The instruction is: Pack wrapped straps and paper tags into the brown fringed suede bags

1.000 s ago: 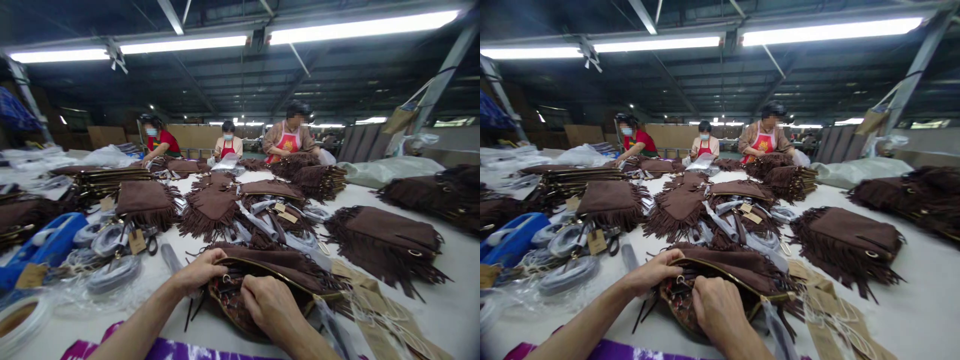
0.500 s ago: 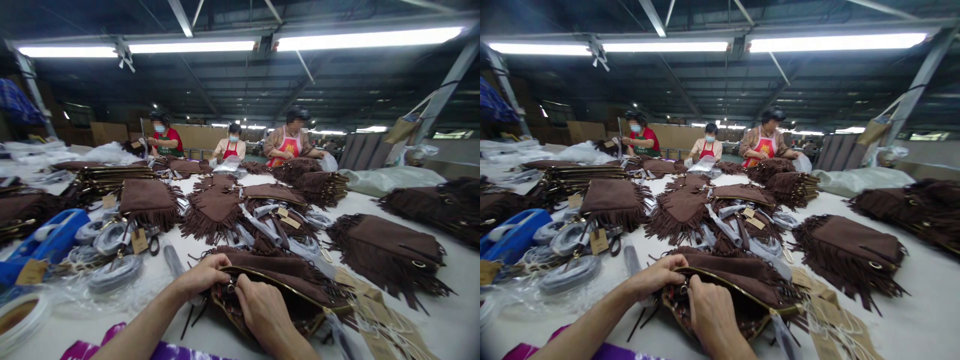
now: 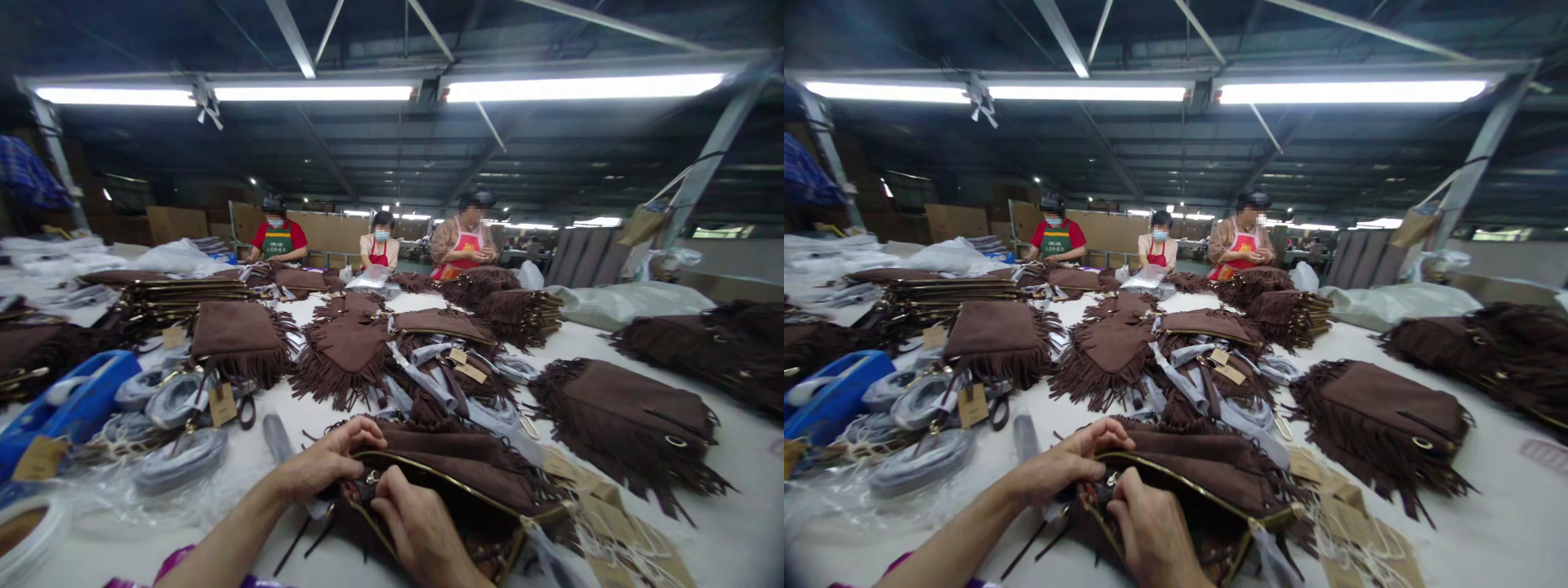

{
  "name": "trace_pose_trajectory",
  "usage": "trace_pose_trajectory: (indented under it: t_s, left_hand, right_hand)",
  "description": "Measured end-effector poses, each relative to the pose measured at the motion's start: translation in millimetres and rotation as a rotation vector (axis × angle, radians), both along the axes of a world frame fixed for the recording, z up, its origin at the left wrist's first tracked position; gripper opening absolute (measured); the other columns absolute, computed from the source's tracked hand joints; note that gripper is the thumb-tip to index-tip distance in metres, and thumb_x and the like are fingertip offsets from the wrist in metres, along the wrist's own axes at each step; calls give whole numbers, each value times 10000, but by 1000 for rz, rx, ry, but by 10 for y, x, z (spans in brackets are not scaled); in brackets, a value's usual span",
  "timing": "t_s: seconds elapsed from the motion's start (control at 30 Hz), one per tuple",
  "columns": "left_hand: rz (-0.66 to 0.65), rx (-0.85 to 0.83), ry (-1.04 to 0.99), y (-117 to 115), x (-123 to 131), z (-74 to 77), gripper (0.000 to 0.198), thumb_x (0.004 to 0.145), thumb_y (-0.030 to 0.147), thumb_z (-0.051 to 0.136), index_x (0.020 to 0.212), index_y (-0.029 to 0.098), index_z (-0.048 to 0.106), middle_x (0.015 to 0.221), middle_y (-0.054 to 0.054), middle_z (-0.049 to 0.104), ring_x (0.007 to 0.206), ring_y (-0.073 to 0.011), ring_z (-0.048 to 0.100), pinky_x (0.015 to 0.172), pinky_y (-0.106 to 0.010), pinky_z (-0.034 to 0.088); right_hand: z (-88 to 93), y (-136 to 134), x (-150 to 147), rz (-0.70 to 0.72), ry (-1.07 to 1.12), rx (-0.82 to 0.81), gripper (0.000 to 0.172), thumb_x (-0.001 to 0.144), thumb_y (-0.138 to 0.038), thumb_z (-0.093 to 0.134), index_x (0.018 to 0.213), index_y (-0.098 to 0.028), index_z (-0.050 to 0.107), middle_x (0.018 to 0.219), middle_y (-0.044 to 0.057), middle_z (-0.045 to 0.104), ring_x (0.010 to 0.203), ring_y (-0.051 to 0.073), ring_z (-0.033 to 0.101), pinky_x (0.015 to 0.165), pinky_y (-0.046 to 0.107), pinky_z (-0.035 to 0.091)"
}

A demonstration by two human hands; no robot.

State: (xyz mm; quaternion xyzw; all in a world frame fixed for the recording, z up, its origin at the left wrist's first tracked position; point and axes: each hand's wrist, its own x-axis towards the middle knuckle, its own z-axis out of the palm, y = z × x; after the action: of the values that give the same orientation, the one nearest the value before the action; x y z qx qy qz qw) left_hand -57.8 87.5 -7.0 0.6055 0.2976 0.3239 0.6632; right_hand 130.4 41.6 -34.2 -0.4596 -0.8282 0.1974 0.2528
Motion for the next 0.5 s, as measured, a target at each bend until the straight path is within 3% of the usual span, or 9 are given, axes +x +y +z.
trace_pose_trajectory:
  t_s: [0.07,0.17,0.3,0.4,0.5]
  left_hand:
    - [-15,37,24,12,-32,-1,362,564,62,543,890,198,624,1258,-15,589,1144,-227,516,895,-309,397]
    - [22,95,151,22,-52,16,162,584,102,524,673,158,648,1190,-39,630,1053,-237,566,839,-300,426]
    - [53,215,314,2,-39,55,194,634,212,565,781,166,683,851,-12,652,755,-177,572,666,-253,442]
    - [85,462,449,21,-46,31,121,699,288,589,738,186,641,781,5,632,765,-175,568,688,-231,440]
    - [70,599,562,107,-82,-51,224,791,382,542,668,199,581,721,-1,624,718,-182,567,678,-240,452]
  right_hand:
    - [-38,8,22,27,121,-15,85,858,-164,436,802,-228,435,714,19,632,641,181,617,574,235,339]
    - [-61,24,47,59,243,-44,98,855,-178,419,777,-236,403,678,-11,556,624,161,554,584,229,347]
    - [-19,10,52,15,270,-67,134,825,-128,480,768,-232,417,651,-34,531,608,146,542,573,221,337]
    - [27,-27,23,-59,237,-59,165,766,-75,569,763,-221,490,687,-21,605,676,165,608,591,219,360]
    - [-9,-25,-49,-180,168,-58,130,745,-127,658,793,-229,592,721,-10,669,732,208,660,597,229,398]
